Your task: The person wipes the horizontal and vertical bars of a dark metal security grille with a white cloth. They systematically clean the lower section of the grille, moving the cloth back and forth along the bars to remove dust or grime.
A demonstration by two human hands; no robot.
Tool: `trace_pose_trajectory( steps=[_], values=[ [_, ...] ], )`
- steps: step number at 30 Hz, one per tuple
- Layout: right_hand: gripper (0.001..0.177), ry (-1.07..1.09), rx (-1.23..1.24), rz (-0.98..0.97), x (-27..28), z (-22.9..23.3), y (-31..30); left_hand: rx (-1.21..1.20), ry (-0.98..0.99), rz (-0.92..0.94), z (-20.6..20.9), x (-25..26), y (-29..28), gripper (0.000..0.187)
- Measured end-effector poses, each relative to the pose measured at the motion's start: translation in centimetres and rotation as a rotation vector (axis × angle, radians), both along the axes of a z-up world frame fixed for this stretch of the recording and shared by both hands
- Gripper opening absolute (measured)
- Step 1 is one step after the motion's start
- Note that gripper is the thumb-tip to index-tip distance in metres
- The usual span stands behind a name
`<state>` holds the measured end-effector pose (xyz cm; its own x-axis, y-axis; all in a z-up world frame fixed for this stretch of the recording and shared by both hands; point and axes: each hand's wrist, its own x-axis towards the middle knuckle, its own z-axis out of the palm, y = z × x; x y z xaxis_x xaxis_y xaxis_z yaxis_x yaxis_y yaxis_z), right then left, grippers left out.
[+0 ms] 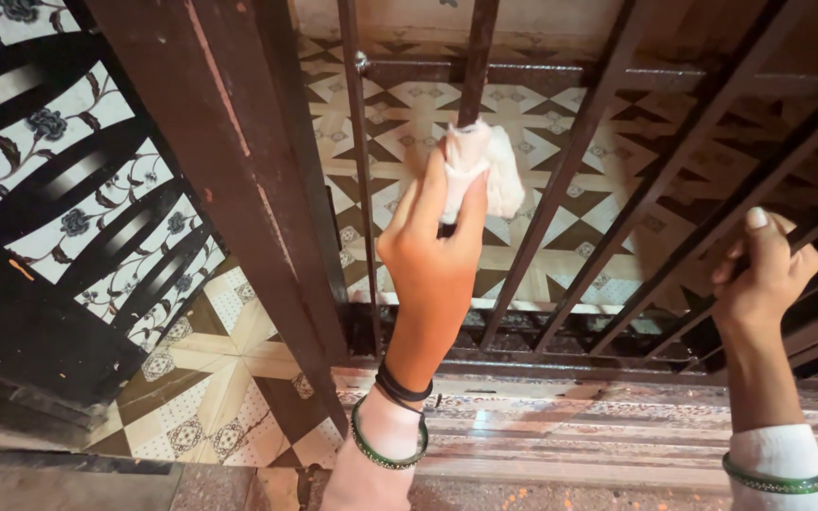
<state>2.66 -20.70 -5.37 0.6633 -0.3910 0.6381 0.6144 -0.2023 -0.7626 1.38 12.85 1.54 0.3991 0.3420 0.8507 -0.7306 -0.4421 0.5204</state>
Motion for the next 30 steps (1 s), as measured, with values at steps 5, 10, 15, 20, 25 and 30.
trace_pose_trajectory(
  steps=[5,10,15,20,25,30],
  values=[
    [0.049,0.006,-0.032,-0.042,0.1,-0.3,-0.4,0.061,0.015,0.079,-4.2,-0.1,0.4,0.038],
    [0.048,0.008,-0.068,-0.061,-0.1,-0.2,-0.2,0.025,0.115,0.036,-9.5,-0.4,0.4,0.04],
    [0.045,-0.004,-0.068,-0.035,-0.2,-0.2,-0.2,0.021,0.178,0.03,-14.3,-0.9,0.4,0.039],
    [0.046,0.01,-0.071,-0.038,-0.2,-0.3,-0.4,0.029,0.226,-0.018,-18.3,-1.5,0.8,0.039],
    [0.048,-0.011,-0.041,-0.012,0.3,-0.8,-1.1,0.11,0.266,-0.011,-21.0,-3.0,1.9,0.04],
    [0.046,0.019,0.028,0.09,0.8,-1.6,-2.5,0.25,0.212,0.1,-21.1,-5.6,4.3,0.038]
  ],
)
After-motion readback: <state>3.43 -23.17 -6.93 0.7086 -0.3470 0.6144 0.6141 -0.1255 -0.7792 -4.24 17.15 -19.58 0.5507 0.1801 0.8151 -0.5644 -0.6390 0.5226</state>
